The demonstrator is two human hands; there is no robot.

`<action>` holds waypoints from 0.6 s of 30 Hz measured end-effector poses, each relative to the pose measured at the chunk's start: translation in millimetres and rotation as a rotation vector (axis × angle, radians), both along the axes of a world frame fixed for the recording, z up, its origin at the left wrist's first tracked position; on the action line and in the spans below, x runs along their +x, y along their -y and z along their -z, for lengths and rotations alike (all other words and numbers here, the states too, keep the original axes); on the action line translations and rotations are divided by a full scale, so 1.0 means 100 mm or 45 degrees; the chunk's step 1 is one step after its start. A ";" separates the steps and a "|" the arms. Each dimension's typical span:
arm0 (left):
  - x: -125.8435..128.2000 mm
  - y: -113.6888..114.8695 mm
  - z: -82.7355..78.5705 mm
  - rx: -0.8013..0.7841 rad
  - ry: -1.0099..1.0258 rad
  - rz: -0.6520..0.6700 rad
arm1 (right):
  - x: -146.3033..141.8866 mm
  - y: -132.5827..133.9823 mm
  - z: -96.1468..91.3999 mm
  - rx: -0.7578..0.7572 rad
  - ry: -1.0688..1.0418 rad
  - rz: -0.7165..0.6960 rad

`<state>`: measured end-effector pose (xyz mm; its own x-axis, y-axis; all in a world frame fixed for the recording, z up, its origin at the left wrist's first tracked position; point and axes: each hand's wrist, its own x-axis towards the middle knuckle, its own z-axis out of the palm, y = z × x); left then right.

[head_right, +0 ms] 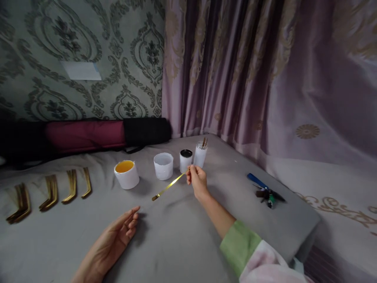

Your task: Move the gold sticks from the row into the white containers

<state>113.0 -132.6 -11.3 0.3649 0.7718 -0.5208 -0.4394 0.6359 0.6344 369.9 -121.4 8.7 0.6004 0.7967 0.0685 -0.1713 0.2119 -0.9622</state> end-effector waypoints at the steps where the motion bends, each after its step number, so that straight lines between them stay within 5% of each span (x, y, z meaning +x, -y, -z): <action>1: 0.00 0.00 0.00 -0.009 0.004 -0.003 | 0.05 0.01 -0.04 -0.002 0.014 0.014; 18: -0.01 0.00 0.00 -0.013 0.034 -0.005 | 0.97 0.14 -0.92 0.147 0.317 0.334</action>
<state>111.8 -132.3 -11.4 0.3756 0.7678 -0.5190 -0.4584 0.6406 0.6160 466.9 -135.8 100.4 0.7364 0.5968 0.3188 0.1395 0.3271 -0.9346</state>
